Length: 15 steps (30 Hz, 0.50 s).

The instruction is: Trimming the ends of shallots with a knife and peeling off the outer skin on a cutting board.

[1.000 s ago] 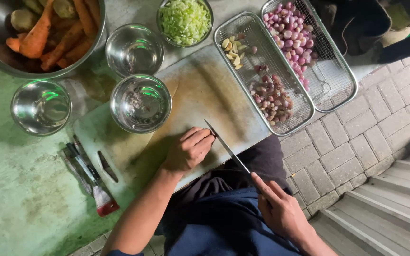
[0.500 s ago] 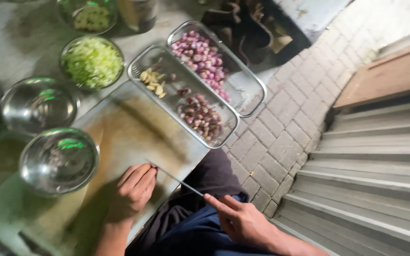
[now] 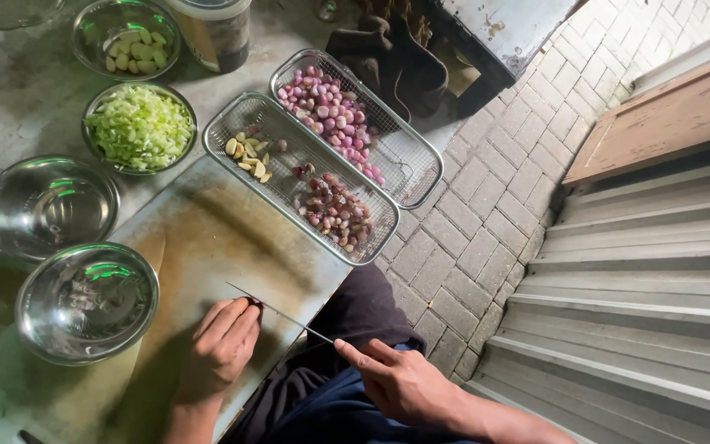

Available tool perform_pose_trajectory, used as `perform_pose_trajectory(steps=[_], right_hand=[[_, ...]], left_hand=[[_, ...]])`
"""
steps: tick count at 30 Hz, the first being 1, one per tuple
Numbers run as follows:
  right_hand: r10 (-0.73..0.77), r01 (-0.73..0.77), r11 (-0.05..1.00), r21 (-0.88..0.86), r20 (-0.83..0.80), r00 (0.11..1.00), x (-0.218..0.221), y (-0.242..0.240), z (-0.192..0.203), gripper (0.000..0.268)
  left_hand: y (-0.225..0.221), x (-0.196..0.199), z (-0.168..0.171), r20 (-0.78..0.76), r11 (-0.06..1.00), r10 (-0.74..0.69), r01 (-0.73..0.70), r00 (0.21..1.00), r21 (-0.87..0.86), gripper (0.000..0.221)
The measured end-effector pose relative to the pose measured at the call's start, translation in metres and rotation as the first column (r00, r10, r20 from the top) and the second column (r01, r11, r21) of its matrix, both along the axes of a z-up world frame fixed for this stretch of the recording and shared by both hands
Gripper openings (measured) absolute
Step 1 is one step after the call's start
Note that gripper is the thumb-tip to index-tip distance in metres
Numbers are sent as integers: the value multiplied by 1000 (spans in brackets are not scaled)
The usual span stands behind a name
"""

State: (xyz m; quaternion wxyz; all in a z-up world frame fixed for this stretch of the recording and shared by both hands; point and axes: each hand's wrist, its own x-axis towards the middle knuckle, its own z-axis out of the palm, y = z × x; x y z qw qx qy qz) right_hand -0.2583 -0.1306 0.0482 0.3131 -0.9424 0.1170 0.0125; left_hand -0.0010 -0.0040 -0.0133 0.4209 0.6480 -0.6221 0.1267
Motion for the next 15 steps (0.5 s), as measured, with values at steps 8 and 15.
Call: perform_pose_trajectory(steps=[8, 15], right_hand=[[2, -3, 1000, -20, -31, 1000, 11, 1, -2, 60], [-1, 1, 1000, -25, -8, 1000, 19, 3, -2, 56]], left_hand=[[1, 1, -1, 17, 1000, 12, -13, 1000, 6, 12], [-1, 1, 2, 28, 1000, 16, -16, 999, -2, 15]])
